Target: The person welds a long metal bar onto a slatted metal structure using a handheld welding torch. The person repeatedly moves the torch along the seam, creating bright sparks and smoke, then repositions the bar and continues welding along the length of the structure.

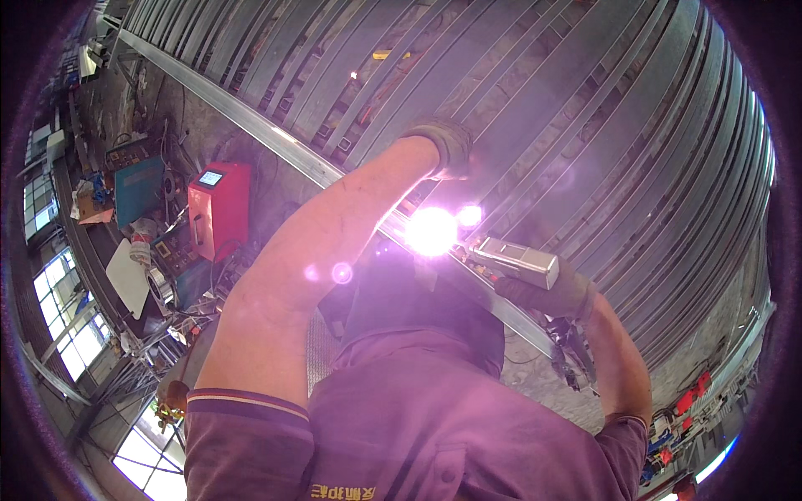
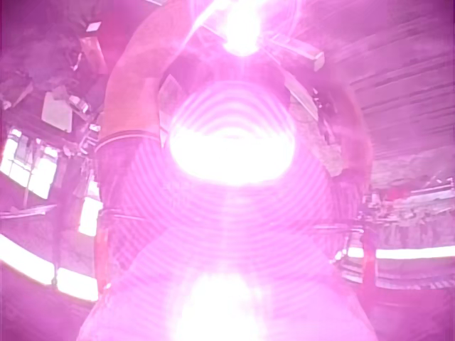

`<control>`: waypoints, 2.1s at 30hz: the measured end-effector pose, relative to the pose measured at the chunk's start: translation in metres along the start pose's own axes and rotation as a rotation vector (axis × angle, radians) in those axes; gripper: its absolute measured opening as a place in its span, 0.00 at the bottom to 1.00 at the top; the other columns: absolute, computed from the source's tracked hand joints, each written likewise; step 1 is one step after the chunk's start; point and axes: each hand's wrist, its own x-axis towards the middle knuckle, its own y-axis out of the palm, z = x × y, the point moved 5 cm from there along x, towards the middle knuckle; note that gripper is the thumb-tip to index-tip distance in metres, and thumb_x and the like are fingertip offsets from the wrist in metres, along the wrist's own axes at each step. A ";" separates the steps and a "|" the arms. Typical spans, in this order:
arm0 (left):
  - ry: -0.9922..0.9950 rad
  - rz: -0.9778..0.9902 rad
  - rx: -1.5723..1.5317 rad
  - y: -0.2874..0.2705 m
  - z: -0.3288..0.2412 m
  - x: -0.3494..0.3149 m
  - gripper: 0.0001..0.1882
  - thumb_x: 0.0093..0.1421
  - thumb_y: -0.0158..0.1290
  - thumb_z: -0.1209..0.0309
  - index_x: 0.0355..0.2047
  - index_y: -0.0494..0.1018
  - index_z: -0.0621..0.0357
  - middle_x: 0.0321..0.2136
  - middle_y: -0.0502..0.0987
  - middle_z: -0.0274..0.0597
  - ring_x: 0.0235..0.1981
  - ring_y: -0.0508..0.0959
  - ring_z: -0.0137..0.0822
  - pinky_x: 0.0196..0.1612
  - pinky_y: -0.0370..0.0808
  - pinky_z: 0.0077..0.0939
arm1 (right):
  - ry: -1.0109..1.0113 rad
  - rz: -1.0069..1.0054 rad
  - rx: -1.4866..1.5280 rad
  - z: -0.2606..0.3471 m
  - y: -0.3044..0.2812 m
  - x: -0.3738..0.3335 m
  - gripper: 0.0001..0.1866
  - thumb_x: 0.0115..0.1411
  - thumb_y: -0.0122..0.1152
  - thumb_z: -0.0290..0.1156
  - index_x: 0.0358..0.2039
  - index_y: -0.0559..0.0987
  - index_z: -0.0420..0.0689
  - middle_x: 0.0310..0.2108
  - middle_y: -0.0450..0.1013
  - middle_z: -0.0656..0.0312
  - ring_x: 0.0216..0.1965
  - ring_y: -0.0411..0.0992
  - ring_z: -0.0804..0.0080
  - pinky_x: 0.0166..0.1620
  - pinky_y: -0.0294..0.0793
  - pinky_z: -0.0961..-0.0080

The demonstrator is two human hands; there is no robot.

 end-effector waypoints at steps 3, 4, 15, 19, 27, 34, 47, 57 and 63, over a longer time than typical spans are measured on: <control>-0.001 -0.024 0.006 -0.003 -0.001 -0.003 0.23 0.66 0.55 0.55 0.48 0.85 0.61 0.44 0.85 0.54 0.49 0.85 0.53 0.53 0.79 0.51 | -0.003 0.000 0.005 0.000 0.001 -0.001 0.27 0.66 0.72 0.43 0.62 0.79 0.46 0.46 0.83 0.62 0.45 0.78 0.77 0.48 0.81 0.73; 0.013 -0.024 0.023 -0.002 -0.001 -0.002 0.23 0.66 0.55 0.55 0.48 0.85 0.61 0.44 0.85 0.54 0.49 0.85 0.53 0.53 0.79 0.51 | -0.003 -0.001 0.002 0.000 0.001 -0.001 0.27 0.66 0.72 0.43 0.62 0.79 0.46 0.46 0.83 0.62 0.45 0.78 0.77 0.48 0.81 0.73; 0.040 -0.032 0.033 -0.007 -0.003 -0.010 0.23 0.64 0.57 0.55 0.47 0.85 0.63 0.43 0.86 0.53 0.48 0.85 0.52 0.52 0.79 0.49 | -0.003 -0.008 0.002 0.005 0.000 -0.003 0.27 0.66 0.73 0.43 0.61 0.80 0.46 0.46 0.83 0.62 0.45 0.78 0.76 0.48 0.81 0.73; 0.025 -0.029 -0.008 -0.007 -0.002 -0.010 0.23 0.64 0.56 0.55 0.47 0.85 0.63 0.42 0.86 0.53 0.47 0.85 0.52 0.51 0.80 0.48 | -0.004 -0.014 0.001 0.006 0.001 -0.002 0.27 0.66 0.73 0.43 0.61 0.80 0.46 0.45 0.84 0.62 0.44 0.79 0.76 0.48 0.81 0.73; -0.068 0.054 0.025 -0.008 -0.002 -0.008 0.23 0.65 0.55 0.56 0.48 0.85 0.61 0.41 0.86 0.50 0.46 0.86 0.50 0.51 0.80 0.49 | -0.002 -0.014 0.004 0.007 0.002 -0.002 0.27 0.66 0.73 0.44 0.60 0.80 0.46 0.45 0.84 0.62 0.44 0.79 0.76 0.48 0.81 0.72; -0.033 0.059 0.042 -0.007 -0.002 -0.007 0.24 0.66 0.55 0.53 0.48 0.85 0.61 0.41 0.86 0.51 0.47 0.86 0.51 0.52 0.80 0.51 | 0.002 -0.017 0.009 0.007 0.001 -0.003 0.27 0.65 0.73 0.44 0.60 0.80 0.46 0.45 0.84 0.62 0.44 0.79 0.75 0.48 0.81 0.72; -0.028 0.053 0.054 0.000 0.003 0.001 0.23 0.66 0.56 0.53 0.48 0.85 0.61 0.41 0.86 0.53 0.45 0.86 0.51 0.51 0.80 0.52 | 0.017 -0.022 0.017 0.004 0.004 -0.002 0.27 0.65 0.74 0.45 0.59 0.81 0.45 0.44 0.84 0.61 0.43 0.79 0.75 0.47 0.81 0.72; 0.032 0.055 0.080 0.004 0.002 0.002 0.23 0.67 0.52 0.57 0.51 0.83 0.61 0.45 0.85 0.53 0.47 0.85 0.51 0.51 0.80 0.50 | 0.069 -0.049 0.025 0.004 0.007 -0.005 0.27 0.65 0.74 0.45 0.59 0.81 0.45 0.44 0.84 0.61 0.43 0.79 0.74 0.47 0.80 0.71; 0.042 -0.003 0.073 0.020 0.011 0.017 0.27 0.67 0.54 0.49 0.51 0.83 0.59 0.49 0.85 0.53 0.50 0.85 0.54 0.56 0.78 0.49 | 0.015 -0.044 0.065 0.002 0.002 -0.033 0.26 0.65 0.74 0.46 0.58 0.81 0.44 0.42 0.83 0.62 0.41 0.79 0.75 0.45 0.81 0.71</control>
